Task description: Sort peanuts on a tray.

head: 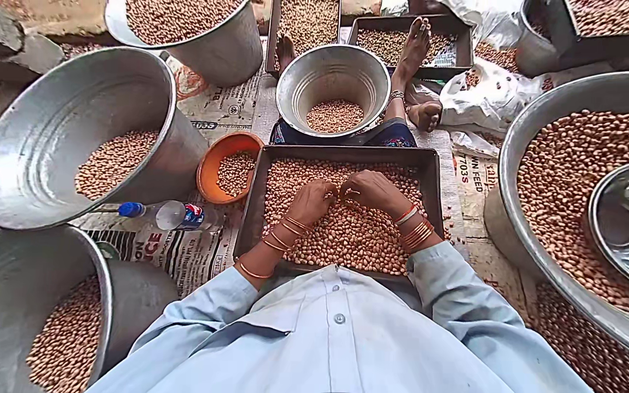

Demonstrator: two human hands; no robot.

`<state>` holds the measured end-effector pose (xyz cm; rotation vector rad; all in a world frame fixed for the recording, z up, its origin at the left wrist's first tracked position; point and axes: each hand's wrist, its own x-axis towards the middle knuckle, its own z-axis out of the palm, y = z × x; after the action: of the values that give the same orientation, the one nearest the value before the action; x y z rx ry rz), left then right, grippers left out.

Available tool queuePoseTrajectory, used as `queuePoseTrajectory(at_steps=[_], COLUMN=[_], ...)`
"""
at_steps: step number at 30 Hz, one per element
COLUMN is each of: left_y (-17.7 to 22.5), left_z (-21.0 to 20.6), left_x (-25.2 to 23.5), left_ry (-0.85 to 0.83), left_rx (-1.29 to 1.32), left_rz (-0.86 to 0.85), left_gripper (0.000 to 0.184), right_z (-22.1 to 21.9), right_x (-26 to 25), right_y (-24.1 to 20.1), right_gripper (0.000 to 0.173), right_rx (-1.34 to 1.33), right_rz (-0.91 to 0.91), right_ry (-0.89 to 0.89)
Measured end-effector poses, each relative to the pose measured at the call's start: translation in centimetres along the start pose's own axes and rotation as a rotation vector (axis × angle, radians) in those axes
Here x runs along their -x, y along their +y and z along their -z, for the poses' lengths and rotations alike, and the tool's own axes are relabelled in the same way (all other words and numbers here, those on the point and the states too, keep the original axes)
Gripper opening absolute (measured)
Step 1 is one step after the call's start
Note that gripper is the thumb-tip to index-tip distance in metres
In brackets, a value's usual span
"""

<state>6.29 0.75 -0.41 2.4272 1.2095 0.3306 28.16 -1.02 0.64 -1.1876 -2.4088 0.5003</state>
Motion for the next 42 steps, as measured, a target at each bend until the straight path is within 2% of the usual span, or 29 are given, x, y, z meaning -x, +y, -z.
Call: queuePoseTrajectory(at_steps=[3,6,9,13,16,20,22,24,27,29,32,35,38,40,42], left_y=[0.2,-1.1,-2.4,-1.8,-1.5,-1.6,-1.8,-3.0,-6.1,-6.3,-4.1,-2.3,-2.1,-1.6,-1.4], left_z=[1.0,3.5,5.9,5.7,3.1,2.0,3.6,6.1,10.0,11.6,11.3,8.2,6.2,6.0,5.6], left_x=[1.2,3.5,4.9,4.9,3.6,3.4,4.4,5.6,5.2,5.3,4.2,4.0,1.4,1.1,1.3], left_ry=[-0.012,0.054,0.082,-0.007,-0.096,-0.108,-0.043,0.119,0.308,0.371,0.330,0.215,0.130,0.097,0.078], left_rx=[0.084,0.375,0.437,0.244,0.063,0.063,0.118,0.060,-0.253,-0.336,-0.230,-0.151,-0.108,-0.063,-0.002], left_rz=[0.040,0.270,0.407,0.243,0.158,0.137,0.157,0.207,0.337,0.382,0.346,0.207,0.215,0.183,0.109], left_gripper=[0.013,0.007,0.015,0.009,0.010,0.011,0.009,0.008,0.018,0.024,0.023,0.016,0.015,0.014,0.013], right_z=[-1.0,-1.4,-1.4,-1.6,-1.1,0.3,0.3,0.1,-1.2,-2.1,-3.3,-3.6,-3.1,-1.4,0.1], right_x=[-1.1,-1.6,-1.5,-1.7,-1.9,-1.6,-1.0,-1.1,-2.2,-2.3,-2.3,-2.4,-2.2,-2.1,-1.7], right_y=[0.4,0.4,0.5,0.4,0.3,0.9,0.9,0.7,-0.4,-1.6,-2.3,-2.4,-2.2,-1.9,-0.4], right_gripper=[0.016,0.016,0.016,0.016,0.013,0.020,0.019,0.020,0.014,0.014,0.015,0.015,0.018,0.018,0.016], right_rx=[0.045,0.075,0.092,0.096,0.031,-0.261,-0.467,-0.567,-0.352,-0.153,-0.021,-0.028,-0.101,-0.234,-0.441], right_rz=[-0.041,-0.037,-0.037,-0.042,-0.082,-0.176,-0.224,-0.268,-0.270,-0.219,-0.208,-0.205,-0.245,-0.305,-0.353], right_ry=[-0.125,-0.149,-0.157,-0.187,-0.189,0.009,0.130,0.122,0.007,-0.053,-0.114,-0.137,-0.166,-0.108,0.071])
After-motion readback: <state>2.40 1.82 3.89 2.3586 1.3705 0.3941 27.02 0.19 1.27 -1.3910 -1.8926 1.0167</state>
